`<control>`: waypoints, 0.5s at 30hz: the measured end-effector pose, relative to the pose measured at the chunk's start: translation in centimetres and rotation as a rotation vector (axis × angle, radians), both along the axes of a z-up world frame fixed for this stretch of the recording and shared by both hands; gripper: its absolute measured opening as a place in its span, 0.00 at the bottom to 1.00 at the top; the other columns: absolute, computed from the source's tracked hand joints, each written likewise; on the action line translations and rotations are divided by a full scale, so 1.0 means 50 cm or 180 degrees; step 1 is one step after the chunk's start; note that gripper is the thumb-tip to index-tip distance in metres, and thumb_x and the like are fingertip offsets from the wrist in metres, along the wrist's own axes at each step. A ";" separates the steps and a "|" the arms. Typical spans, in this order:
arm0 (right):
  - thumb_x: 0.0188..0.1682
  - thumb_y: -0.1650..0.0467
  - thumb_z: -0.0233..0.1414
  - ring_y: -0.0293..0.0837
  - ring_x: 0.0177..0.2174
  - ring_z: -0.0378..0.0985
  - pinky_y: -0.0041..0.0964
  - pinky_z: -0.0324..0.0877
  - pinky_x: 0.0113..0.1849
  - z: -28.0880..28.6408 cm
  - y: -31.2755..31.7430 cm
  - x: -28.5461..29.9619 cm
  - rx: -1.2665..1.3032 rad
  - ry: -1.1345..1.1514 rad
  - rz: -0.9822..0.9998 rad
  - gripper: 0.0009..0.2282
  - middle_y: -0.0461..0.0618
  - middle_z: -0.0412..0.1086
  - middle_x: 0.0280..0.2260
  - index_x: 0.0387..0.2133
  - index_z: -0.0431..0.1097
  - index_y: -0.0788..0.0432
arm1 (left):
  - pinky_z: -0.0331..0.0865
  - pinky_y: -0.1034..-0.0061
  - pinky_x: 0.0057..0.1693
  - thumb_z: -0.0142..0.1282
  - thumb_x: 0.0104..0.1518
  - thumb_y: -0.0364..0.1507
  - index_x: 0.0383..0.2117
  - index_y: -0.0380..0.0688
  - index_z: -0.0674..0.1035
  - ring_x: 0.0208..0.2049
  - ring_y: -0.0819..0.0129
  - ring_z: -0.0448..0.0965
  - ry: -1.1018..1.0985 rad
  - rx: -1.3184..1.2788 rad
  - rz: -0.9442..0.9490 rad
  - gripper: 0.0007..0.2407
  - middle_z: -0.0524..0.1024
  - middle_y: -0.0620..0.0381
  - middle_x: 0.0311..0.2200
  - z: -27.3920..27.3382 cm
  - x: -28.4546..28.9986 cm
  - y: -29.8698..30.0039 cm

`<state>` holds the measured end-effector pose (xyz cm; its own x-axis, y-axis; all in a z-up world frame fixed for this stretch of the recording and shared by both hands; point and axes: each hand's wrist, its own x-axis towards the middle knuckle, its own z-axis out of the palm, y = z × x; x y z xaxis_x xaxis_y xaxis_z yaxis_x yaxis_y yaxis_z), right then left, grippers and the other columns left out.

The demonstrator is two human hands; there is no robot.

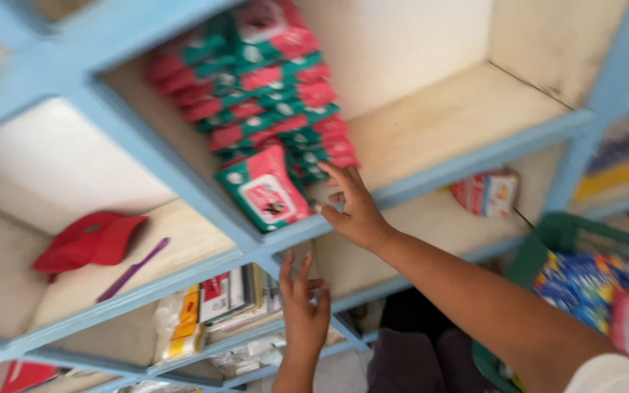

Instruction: Stocking and organizing packs of wet wipes on a retail shelf.

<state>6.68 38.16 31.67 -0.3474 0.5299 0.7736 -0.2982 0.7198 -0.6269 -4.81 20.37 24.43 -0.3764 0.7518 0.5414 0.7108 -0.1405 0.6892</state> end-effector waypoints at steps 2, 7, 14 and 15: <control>0.50 0.78 0.56 0.45 0.48 0.70 0.34 0.71 0.47 -0.027 -0.009 0.076 -0.0063 0.0157 -0.0070 0.26 0.51 0.61 0.46 0.63 0.61 0.55 | 0.81 0.75 0.41 0.55 0.55 0.16 0.57 0.45 0.73 0.37 0.68 0.85 -0.0173 -0.0184 -0.0272 0.22 0.58 0.47 0.66 -0.061 -0.001 -0.019; 0.51 0.75 0.58 0.39 0.40 0.72 0.31 0.71 0.43 -0.194 0.020 0.374 -0.0921 -0.0929 0.0081 0.15 0.46 0.64 0.38 0.52 0.71 0.55 | 0.80 0.76 0.39 0.56 0.55 0.16 0.51 0.43 0.78 0.35 0.69 0.84 -0.0556 -0.0797 -0.0726 0.17 0.64 0.48 0.61 -0.190 0.024 -0.069; 0.45 0.67 0.58 0.51 0.47 0.75 0.45 0.71 0.46 -0.352 0.001 0.848 -0.1587 -0.3356 -0.1203 0.23 0.55 0.69 0.51 0.56 0.68 0.55 | 0.78 0.78 0.45 0.50 0.55 0.14 0.49 0.41 0.80 0.38 0.69 0.86 -0.1114 -0.1560 -0.1219 0.17 0.76 0.52 0.51 -0.318 0.097 -0.113; 0.45 0.67 0.58 0.51 0.47 0.75 0.45 0.71 0.46 -0.366 -0.018 0.883 -0.1608 -0.3377 -0.1234 0.23 0.55 0.69 0.51 0.56 0.68 0.55 | 0.78 0.78 0.45 0.50 0.55 0.14 0.49 0.41 0.80 0.38 0.69 0.86 -0.1135 -0.1570 -0.1254 0.17 0.76 0.52 0.51 -0.332 0.109 -0.114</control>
